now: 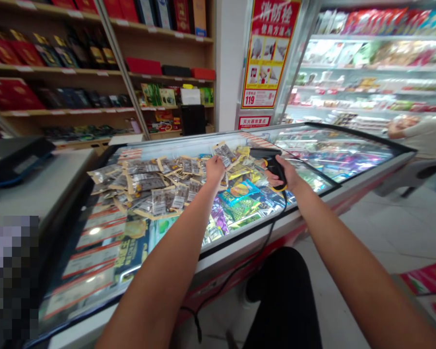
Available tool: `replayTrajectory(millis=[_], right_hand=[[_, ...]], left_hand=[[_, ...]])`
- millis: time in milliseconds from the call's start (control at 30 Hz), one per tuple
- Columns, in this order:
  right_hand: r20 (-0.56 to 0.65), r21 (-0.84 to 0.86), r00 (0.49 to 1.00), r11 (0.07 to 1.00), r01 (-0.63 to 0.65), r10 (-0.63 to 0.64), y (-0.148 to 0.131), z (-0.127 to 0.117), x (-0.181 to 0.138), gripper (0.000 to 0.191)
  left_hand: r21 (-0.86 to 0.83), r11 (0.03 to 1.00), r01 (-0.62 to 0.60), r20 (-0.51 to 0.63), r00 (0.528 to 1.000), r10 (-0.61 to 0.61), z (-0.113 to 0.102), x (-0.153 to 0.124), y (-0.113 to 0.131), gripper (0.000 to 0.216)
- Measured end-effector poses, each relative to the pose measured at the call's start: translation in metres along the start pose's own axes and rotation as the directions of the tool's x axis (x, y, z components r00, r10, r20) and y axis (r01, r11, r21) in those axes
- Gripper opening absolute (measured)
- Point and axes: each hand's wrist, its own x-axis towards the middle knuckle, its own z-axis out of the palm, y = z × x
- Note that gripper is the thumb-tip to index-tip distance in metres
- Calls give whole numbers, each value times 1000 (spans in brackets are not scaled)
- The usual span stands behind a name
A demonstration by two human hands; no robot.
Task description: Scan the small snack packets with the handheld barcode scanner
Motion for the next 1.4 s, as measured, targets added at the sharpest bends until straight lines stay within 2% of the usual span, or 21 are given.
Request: replayTrajectory(millis=[300, 467, 633, 733, 833, 967, 1067, 1167, 1267, 1333, 1400], right_hand=[[41, -46, 999, 998, 33, -31, -1, 5, -5, 61], [75, -35, 997, 999, 0, 3, -1, 9, -6, 58], [41, -21, 999, 1000, -19, 20, 0, 7, -5, 58], [-17, 5, 999, 999, 39, -39, 0, 5, -3, 58], [-137, 55, 980, 986, 156, -147, -3, 3, 0, 57], [-320, 109, 928, 965, 238, -192, -5, 0, 2, 51], [-404, 107, 900, 969, 222, -162, -4, -4, 4, 47], [-420, 81, 900, 984, 162, -114, 1, -6, 8, 41], [-436, 27, 898, 996, 84, -64, 6, -6, 11, 33], [-473, -73, 878, 997, 38, -68, 11, -3, 13, 30], [-485, -238, 864, 971, 18, -135, 16, 0, 16, 32]], left_hand=[[317, 938, -143, 199, 977, 82, -2, -19, 20, 21], [435, 878, -200, 248, 964, 97, -2, -23, 23, 24], [533, 807, -252, 287, 952, 108, -4, -25, 25, 30], [584, 749, -312, 319, 937, 141, -8, -32, 30, 40], [622, 665, -413, 400, 898, 184, -12, -42, 36, 45], [665, 544, -511, 505, 845, 176, -11, -54, 40, 32], [718, 493, -492, 509, 854, 110, -7, -58, 38, 51], [770, 453, -449, 490, 871, 30, -6, -58, 36, 72], [820, 397, -413, 461, 887, -29, -10, -57, 34, 79], [838, 375, -396, 445, 894, -52, -17, -56, 32, 78], [847, 361, -390, 439, 896, -62, -27, -55, 29, 78]])
